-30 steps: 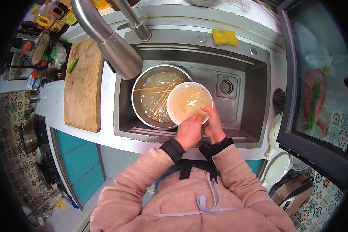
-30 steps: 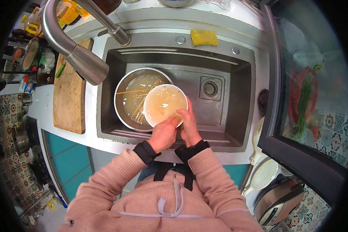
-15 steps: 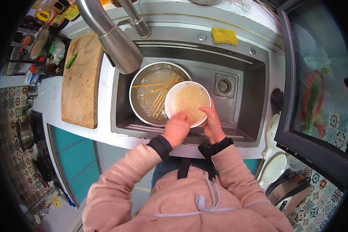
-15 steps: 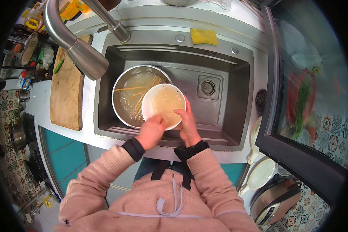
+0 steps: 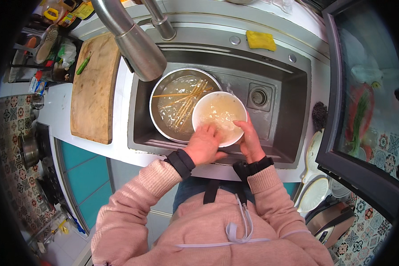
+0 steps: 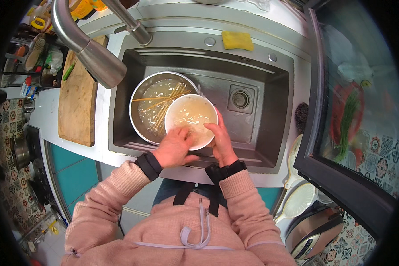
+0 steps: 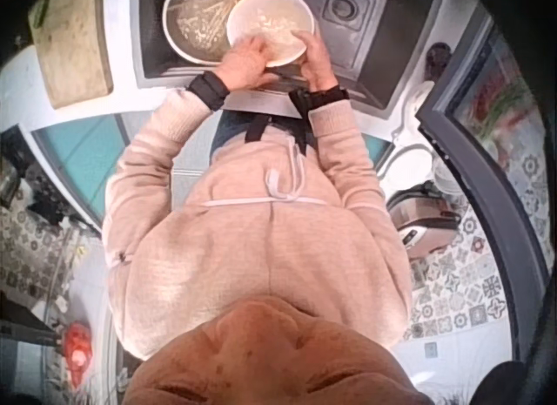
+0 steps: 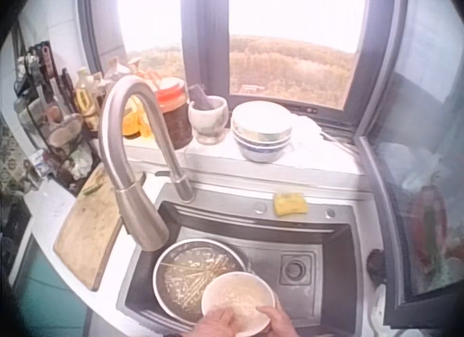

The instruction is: The person washes several bowls and chopsticks in a kitchen sink using a sponge and water. They scrub the interior and exterior of each bowl, rinse them, and place them aside. The person also washes chopsticks and sets them in the sink.

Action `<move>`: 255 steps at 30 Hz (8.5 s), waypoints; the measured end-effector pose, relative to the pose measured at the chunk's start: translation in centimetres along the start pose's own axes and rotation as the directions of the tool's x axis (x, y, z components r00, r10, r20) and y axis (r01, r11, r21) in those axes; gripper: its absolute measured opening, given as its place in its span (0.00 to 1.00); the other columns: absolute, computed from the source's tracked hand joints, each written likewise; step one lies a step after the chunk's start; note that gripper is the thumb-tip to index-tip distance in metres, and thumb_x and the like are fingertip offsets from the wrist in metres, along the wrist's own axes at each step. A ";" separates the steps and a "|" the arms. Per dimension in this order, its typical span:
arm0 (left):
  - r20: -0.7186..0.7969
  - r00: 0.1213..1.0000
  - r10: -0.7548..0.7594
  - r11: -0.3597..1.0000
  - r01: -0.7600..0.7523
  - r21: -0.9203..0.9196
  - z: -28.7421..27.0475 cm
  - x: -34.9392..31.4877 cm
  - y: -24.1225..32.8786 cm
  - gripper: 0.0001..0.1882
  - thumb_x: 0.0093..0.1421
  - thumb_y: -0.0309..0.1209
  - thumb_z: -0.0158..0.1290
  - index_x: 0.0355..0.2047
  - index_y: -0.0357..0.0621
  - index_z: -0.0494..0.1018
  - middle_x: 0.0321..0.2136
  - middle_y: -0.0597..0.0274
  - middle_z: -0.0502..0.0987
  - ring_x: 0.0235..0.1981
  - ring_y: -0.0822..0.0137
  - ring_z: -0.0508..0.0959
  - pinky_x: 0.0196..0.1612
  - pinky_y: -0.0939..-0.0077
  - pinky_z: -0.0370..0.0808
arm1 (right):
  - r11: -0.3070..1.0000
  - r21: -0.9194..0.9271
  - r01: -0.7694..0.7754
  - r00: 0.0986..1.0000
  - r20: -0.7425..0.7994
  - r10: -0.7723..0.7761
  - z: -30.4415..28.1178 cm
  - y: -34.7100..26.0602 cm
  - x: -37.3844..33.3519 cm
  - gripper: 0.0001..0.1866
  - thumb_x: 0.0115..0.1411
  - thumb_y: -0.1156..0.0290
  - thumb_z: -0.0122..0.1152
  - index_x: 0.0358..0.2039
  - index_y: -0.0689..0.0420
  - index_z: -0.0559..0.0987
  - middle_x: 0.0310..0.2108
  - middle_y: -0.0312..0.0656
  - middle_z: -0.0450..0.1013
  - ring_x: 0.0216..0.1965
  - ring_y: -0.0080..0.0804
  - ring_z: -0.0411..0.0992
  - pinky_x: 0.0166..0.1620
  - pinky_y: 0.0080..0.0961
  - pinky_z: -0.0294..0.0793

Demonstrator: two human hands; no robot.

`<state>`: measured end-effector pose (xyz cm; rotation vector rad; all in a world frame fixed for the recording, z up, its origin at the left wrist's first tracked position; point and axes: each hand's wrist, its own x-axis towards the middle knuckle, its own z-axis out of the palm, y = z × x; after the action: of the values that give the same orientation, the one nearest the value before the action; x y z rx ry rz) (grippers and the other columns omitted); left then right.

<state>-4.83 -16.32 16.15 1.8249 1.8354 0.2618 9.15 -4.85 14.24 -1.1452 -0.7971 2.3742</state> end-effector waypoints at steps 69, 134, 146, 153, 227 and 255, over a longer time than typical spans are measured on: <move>0.017 0.959 0.284 0.840 -0.257 0.478 -3.7 1.3 -4.4 0.14 0.53 0.32 0.54 0.42 0.49 0.76 0.41 0.64 0.75 0.48 0.63 0.72 0.47 0.67 0.68 | 0.985 -0.165 0.047 0.997 -0.051 -0.056 0.7 -1.0 -2.5 0.31 0.64 0.59 0.56 0.66 0.47 0.59 0.57 0.41 0.66 0.55 0.35 0.68 0.43 0.38 0.79; -0.364 0.917 0.163 0.952 -0.244 -0.186 1.6 0.4 3.1 0.19 0.54 0.27 0.51 0.48 0.47 0.71 0.47 0.60 0.74 0.48 0.58 0.75 0.56 0.62 0.69 | 0.960 0.095 0.262 0.961 -0.122 -0.250 0.7 -0.5 -1.8 0.30 0.63 0.74 0.46 0.67 0.51 0.57 0.62 0.44 0.60 0.61 0.36 0.62 0.61 0.32 0.63; -0.269 0.932 0.243 0.955 -0.181 0.234 0.9 -0.4 -1.0 0.17 0.52 0.27 0.51 0.44 0.40 0.73 0.49 0.50 0.72 0.55 0.52 0.71 0.60 0.59 0.67 | 0.972 -0.048 0.229 0.967 -0.105 -0.232 -0.3 -0.7 -2.2 0.32 0.61 0.75 0.52 0.67 0.52 0.58 0.60 0.42 0.63 0.60 0.33 0.63 0.60 0.29 0.64; -0.334 0.934 -0.127 0.904 -0.030 -0.427 3.4 0.7 6.1 0.21 0.54 0.22 0.49 0.50 0.40 0.69 0.45 0.49 0.73 0.47 0.51 0.75 0.50 0.62 0.73 | 0.974 0.005 0.224 0.970 -0.096 -0.223 0.8 0.0 -2.3 0.29 0.64 0.72 0.51 0.65 0.52 0.60 0.59 0.43 0.64 0.58 0.32 0.64 0.60 0.28 0.63; -0.076 0.945 0.318 0.944 -0.308 0.117 0.6 -0.9 -0.1 0.23 0.54 0.26 0.50 0.51 0.54 0.73 0.49 0.65 0.73 0.57 0.63 0.68 0.67 0.56 0.56 | 0.978 -0.032 0.205 0.973 -0.105 -0.208 -0.8 0.1 -2.6 0.31 0.60 0.76 0.47 0.65 0.54 0.59 0.59 0.44 0.64 0.59 0.36 0.64 0.60 0.31 0.64; 0.022 0.997 0.076 0.973 -0.069 -0.221 1.3 1.1 1.4 0.16 0.47 0.23 0.56 0.40 0.46 0.78 0.41 0.54 0.76 0.43 0.49 0.75 0.48 0.61 0.72 | 0.975 -0.161 0.153 0.986 -0.045 -0.162 -0.2 -0.7 -3.1 0.32 0.63 0.69 0.54 0.67 0.53 0.59 0.59 0.43 0.65 0.57 0.31 0.65 0.58 0.28 0.65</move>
<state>-2.94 -15.50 15.50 1.7335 1.6500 0.4440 11.17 -5.95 16.37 -1.1600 -1.0300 2.1708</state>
